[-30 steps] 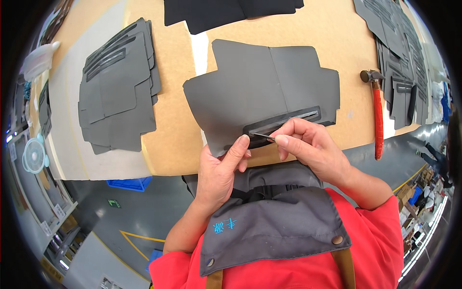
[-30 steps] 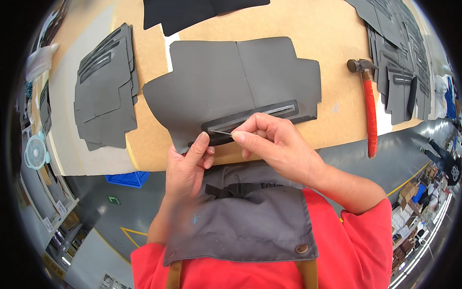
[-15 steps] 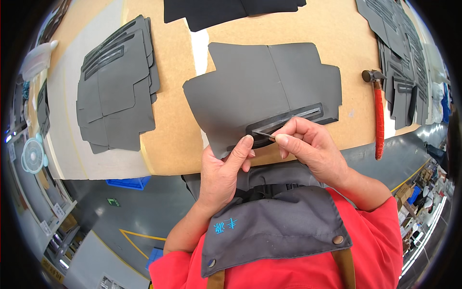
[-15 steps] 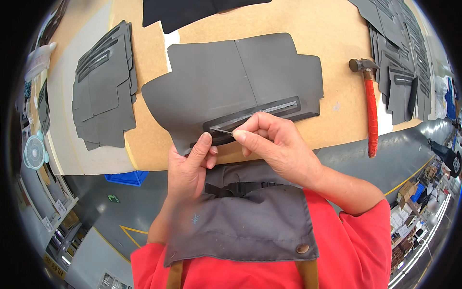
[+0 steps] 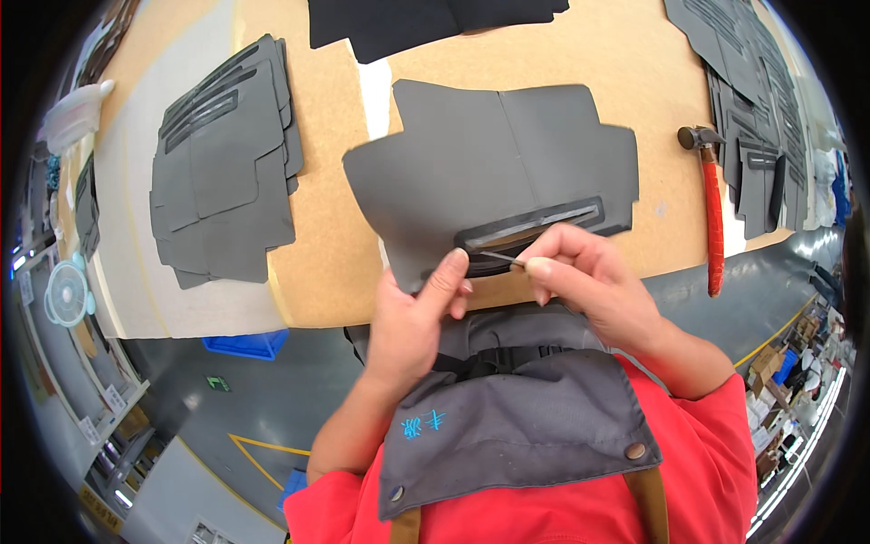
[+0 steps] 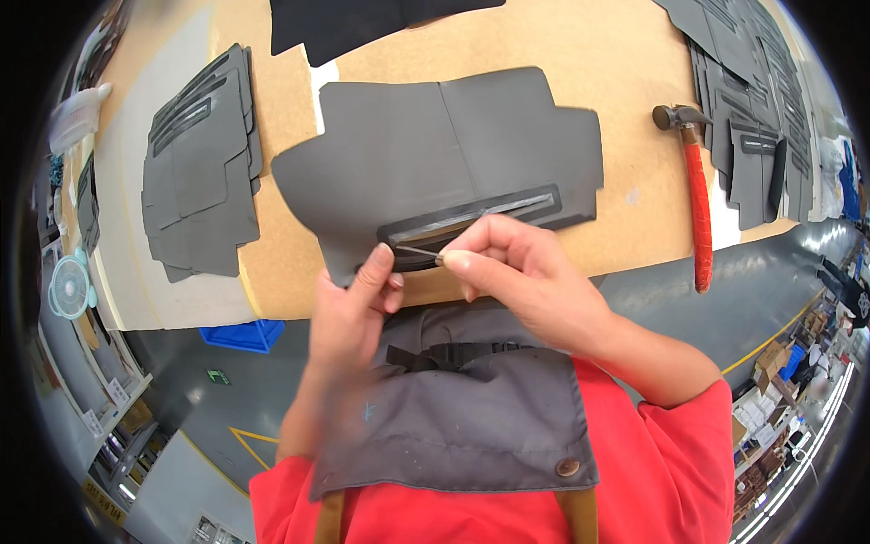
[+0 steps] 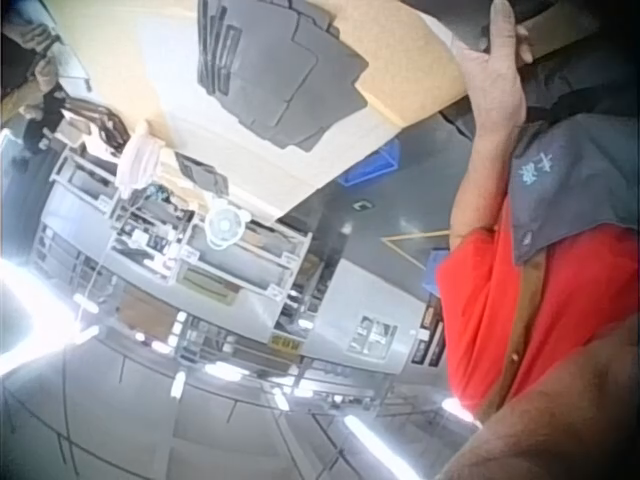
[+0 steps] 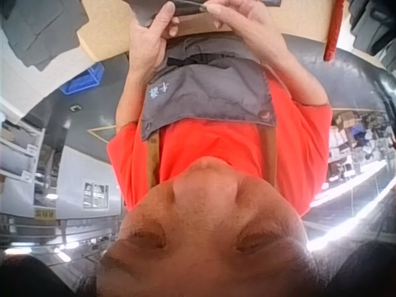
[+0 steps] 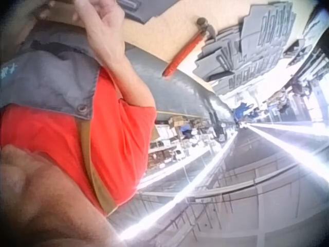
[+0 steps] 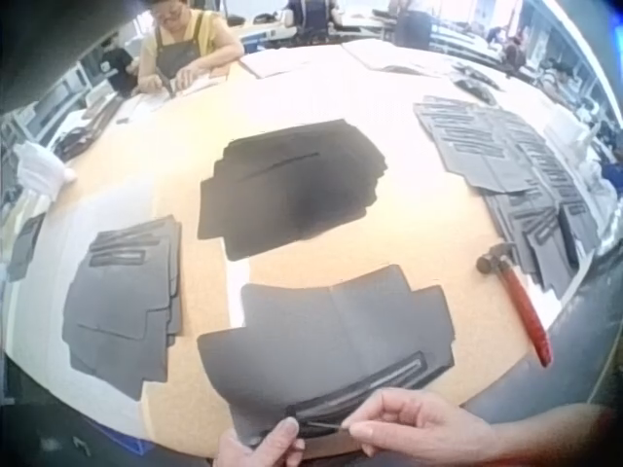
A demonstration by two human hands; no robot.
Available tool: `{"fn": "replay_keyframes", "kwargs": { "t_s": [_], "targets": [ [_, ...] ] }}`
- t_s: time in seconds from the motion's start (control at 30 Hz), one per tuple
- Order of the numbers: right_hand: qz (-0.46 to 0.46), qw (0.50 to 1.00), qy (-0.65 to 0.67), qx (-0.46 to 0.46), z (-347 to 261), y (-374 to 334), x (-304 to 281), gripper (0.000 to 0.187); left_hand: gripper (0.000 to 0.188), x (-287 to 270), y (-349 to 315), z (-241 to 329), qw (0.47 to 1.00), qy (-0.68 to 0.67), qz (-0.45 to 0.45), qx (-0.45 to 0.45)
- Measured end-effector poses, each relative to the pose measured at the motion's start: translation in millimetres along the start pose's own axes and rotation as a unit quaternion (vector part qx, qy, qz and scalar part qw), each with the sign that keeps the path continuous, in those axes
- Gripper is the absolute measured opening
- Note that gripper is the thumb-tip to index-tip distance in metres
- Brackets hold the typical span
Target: Preparing and refining the edges of a rectangular cutout on a leather piece using snips and a hammer.
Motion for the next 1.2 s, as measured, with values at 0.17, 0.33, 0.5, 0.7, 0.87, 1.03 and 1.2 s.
{"fn": "replay_keyframes", "kwargs": {
  "t_s": [0.17, 0.33, 0.5, 0.7, 0.87, 1.03, 1.2],
  "targets": [
    [0.135, 0.895, -0.295, -0.305, -36, 21, -36, 0.023, 0.034, -15, 74, 85, 0.951, 0.279, -0.096, 0.092],
    [0.021, 0.934, -0.261, -0.244, 2, 28, -16, 0.028, 0.03, 63, 123, 149, 0.91, 0.27, -0.113, 0.294],
    [-0.021, 0.882, -0.283, -0.375, -12, 17, 13, 0.01, 0.042, 42, 94, 151, 0.9, 0.168, 0.002, 0.403],
    [0.132, 0.754, -0.414, -0.493, -80, 85, -17, 0.022, 0.03, -48, -35, 166, 0.851, -0.101, -0.051, 0.513],
    [0.159, 0.692, -0.489, -0.507, -100, 116, -16, 0.029, 0.043, -77, -85, 147, 0.835, -0.149, -0.032, 0.529],
    [0.125, 0.711, -0.506, -0.472, -99, 127, -11, 0.028, 0.057, -81, -71, 144, 0.815, -0.214, -0.035, 0.537],
    [0.119, 0.74, -0.483, -0.453, -84, 126, -21, 0.025, 0.071, -72, -58, 150, 0.791, -0.233, -0.008, 0.565]
  ]
}}
Point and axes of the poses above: each hand's wrist, its own y-axis towards the middle knuckle, its own x-axis out of the palm, z = x × y, the point moved 4 cm from there along y, towards the middle knuckle, and after that the axes turned 13 degrees about z, right-handed, at the moved point
